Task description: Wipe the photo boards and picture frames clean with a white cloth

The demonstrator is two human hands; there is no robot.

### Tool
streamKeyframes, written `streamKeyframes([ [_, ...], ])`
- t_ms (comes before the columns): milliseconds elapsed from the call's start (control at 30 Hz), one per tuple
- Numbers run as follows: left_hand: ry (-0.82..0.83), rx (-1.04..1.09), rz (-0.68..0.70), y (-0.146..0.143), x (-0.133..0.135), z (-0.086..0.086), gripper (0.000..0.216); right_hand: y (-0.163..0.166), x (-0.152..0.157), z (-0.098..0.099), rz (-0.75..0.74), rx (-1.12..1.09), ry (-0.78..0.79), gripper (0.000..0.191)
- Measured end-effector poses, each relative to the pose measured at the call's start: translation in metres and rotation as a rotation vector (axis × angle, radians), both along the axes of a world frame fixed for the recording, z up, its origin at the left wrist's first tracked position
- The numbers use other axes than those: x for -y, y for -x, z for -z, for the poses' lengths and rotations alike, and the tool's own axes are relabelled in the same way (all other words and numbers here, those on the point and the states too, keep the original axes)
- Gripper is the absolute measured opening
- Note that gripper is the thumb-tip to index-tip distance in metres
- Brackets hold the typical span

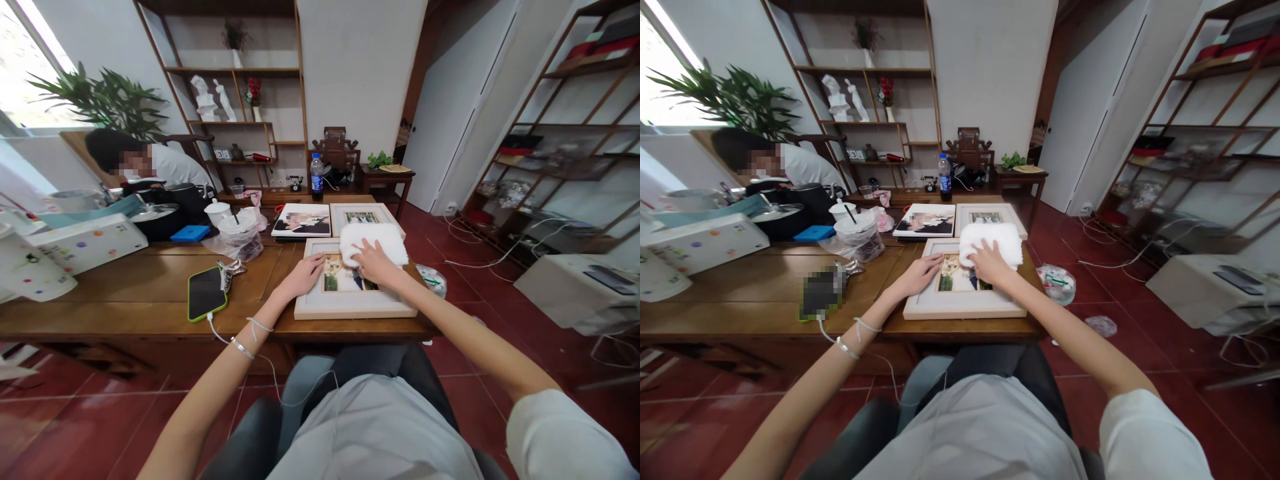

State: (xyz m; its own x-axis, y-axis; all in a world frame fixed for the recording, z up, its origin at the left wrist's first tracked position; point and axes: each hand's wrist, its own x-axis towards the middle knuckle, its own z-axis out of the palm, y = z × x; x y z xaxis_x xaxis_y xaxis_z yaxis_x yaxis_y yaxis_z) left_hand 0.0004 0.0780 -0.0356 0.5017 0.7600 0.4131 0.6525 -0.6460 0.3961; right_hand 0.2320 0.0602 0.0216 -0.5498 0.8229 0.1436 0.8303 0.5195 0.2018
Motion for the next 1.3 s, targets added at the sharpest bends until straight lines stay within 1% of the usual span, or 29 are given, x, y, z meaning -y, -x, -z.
streamKeyframes([
  [100,0.006,-0.008,0.002,-0.001,0.001,-0.002,0.041,0.01,0.039,-0.003,-0.042,0.014,0.054,0.038],
  [233,-0.011,0.001,0.008,-0.002,0.002,-0.002,0.04,0.018,0.101,-0.026,-0.088,0.052,0.183,0.034],
  [300,-0.015,0.007,0.009,-0.002,0.003,-0.002,0.039,0.021,0.121,-0.036,-0.135,0.044,0.2,0.033],
  [333,-0.015,0.009,0.011,-0.002,0.003,-0.002,0.039,0.022,0.127,-0.038,-0.15,0.03,0.204,0.032],
  [367,-0.016,0.011,0.014,-0.002,0.003,-0.002,0.039,0.023,0.128,-0.038,-0.156,0.011,0.205,0.032],
  [433,-0.018,0.009,0.021,-0.002,0.002,-0.002,0.039,0.023,0.122,-0.03,-0.145,-0.037,0.198,0.035],
  [500,-0.025,0.005,0.027,-0.001,0.002,-0.002,0.039,0.019,0.103,-0.018,-0.12,-0.075,0.179,0.039],
  [600,-0.033,-0.003,0.03,0.0,0.001,-0.001,0.038,0.009,0.063,-0.003,-0.077,-0.08,0.149,0.049],
  [667,-0.033,-0.001,0.03,0.0,0.0,0.0,0.038,0.004,0.035,0.0,-0.045,-0.071,0.136,0.049],
  [733,-0.034,0.005,0.028,0.0,0.0,0.0,0.038,0.002,0.012,-0.002,0.004,-0.072,0.079,0.049],
  [800,-0.031,0.009,0.023,0.0,0.001,0.0,0.038,0.005,-0.002,-0.004,0.037,-0.054,0.026,0.049],
  [867,-0.024,0.01,0.021,0.0,0.001,-0.001,0.038,0.012,-0.006,-0.004,0.034,0.005,0.031,0.05],
  [967,-0.018,0.011,0.02,-0.001,0.002,-0.002,0.039,0.024,0.011,-0.003,-0.034,0.074,0.079,0.047],
  [1033,-0.015,0.005,0.022,-0.002,0.003,-0.003,0.04,0.03,0.034,-0.007,-0.121,0.071,0.107,0.041],
  [1133,0.001,-0.003,0.015,-0.002,0.004,-0.004,0.041,0.032,0.077,-0.02,-0.249,0.061,0.187,0.033],
  [1233,0.018,0.009,-0.001,-0.002,0.004,-0.005,0.042,0.026,0.111,-0.038,-0.27,0.038,0.258,0.033],
  [1300,0.024,0.02,0.001,-0.002,0.004,-0.005,0.042,0.021,0.123,-0.046,-0.258,0.022,0.297,0.034],
])
